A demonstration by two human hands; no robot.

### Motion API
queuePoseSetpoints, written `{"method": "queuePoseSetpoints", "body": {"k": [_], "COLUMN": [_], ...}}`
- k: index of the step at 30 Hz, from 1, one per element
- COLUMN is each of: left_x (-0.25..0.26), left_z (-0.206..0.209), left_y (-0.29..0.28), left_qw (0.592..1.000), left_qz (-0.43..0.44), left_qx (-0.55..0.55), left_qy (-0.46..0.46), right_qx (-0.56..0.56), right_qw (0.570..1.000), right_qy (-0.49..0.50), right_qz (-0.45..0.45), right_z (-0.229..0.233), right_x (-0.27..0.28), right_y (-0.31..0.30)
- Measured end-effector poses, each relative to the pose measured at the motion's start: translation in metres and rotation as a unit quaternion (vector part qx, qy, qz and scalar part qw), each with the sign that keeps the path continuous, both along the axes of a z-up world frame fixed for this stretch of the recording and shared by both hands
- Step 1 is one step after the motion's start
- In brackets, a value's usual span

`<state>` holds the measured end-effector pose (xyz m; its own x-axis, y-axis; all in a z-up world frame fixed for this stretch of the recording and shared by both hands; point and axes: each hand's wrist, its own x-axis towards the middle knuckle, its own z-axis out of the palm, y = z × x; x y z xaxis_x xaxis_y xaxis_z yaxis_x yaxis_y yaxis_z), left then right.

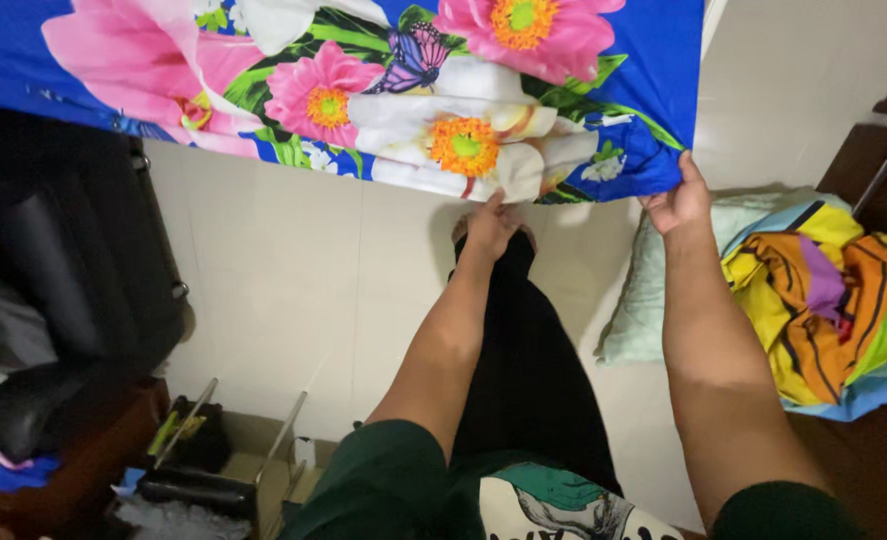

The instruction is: The person fits a floral-patterned blue bedsheet onto a mattress, pulling the edges tight and tucking them under the mattress corners and sides.

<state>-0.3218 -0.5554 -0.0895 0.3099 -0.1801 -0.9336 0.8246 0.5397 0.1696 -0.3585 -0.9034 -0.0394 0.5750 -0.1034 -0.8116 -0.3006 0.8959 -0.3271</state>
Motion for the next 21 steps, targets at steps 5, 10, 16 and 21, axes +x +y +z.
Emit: {"method": "queuePoseSetpoints", "body": {"k": [5,10,16,21], "left_x": [-0.013,-0.027,-0.048,-0.063], "left_z": [0.004,0.010,-0.060,-0.108], "left_y": [-0.015,-0.042,-0.086,-0.124], "left_qw": [0.997,0.985,0.999,0.977], "left_qz": [-0.057,-0.168,0.044,0.211], "left_qx": [-0.033,-0.010,0.015,0.004], "left_qy": [0.041,-0.028,-0.015,-0.019], "right_qx": [0.044,0.024,-0.045,0.005], "right_qw": [0.998,0.992,0.993,0.995], "right_qy": [-0.002,-0.117,-0.099,-0.098], "right_qz": [-0.034,0.026,0.039,-0.030], "right_z": [0.007,0.018,-0.008,-0.044], "right_x": [0.004,-0.007,-0.013,-0.014], "right_y": [0.017,-0.009,-0.068,-0.077]}}
